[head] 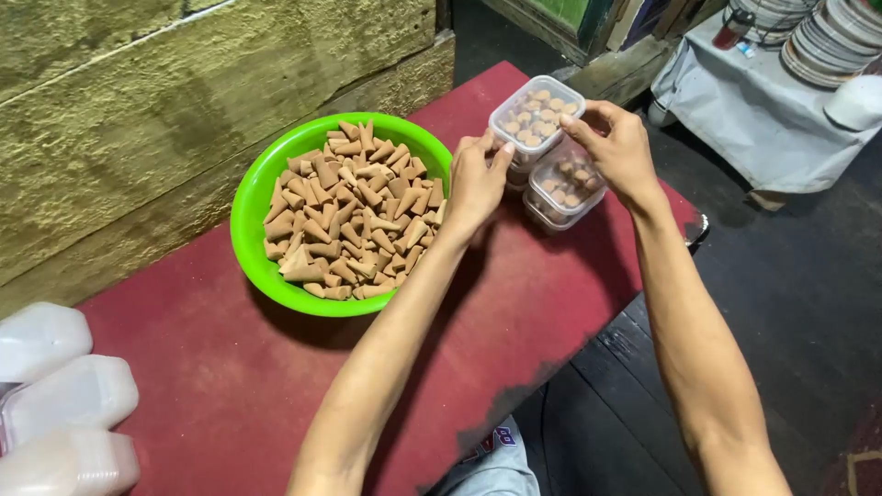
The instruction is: A person is packaging incense cones by picking them from a large green bowl and arranging them into small, clear plastic containers.
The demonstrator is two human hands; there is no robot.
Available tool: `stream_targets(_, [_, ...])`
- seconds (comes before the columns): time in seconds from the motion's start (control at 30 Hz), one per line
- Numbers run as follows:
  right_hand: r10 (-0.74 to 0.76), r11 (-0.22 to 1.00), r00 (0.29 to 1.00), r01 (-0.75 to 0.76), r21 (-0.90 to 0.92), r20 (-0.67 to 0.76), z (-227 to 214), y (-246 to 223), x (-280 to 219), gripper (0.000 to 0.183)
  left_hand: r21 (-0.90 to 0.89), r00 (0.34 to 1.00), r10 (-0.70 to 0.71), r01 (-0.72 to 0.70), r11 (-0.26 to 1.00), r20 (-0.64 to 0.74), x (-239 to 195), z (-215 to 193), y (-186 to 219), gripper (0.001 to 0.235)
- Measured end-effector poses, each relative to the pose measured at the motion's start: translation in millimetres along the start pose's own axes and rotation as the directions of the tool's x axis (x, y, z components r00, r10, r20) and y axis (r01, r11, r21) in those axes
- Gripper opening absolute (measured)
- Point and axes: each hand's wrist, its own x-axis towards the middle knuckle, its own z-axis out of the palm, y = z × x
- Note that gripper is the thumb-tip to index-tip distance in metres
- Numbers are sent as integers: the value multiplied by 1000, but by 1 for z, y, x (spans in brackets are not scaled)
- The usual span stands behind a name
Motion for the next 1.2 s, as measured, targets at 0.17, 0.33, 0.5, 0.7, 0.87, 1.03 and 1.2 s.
stream_targets(0.17, [73,995,996,-70,-68,44,4,23,-1,33,36,998,-4,1,999,61,-2,-4,7,54])
stream_targets(0.33, [100,994,995,-99,-40,15,3,27,-1,37,16,993,10,-12,1000,119,6,2,0,56])
stream_targets(0.5, [124,992,992,-124,12,36,5,19,-3,39,52,988,0,-8,999,155,8,2,-8,57])
stream_targets(0.7, [-15,987,999,20,-161,36,1,27,3,44,-60,967,88,-75,995,241,-14,-39,24,64])
stream_targets(0.87, [-302,939,948,278,-201,-99,-4,4,-27,30,-1,982,129,-130,991,136,-42,-109,8,48])
stream_targets(1.03, [-470,875,862,427,-228,-191,22,-34,-80,15,-21,994,62,-61,998,90,-107,-193,26,29])
stream_targets(1.2, [-435,892,900,426,-150,-31,67,-50,-125,11,13,999,48,-48,999,9,-177,-256,9,26])
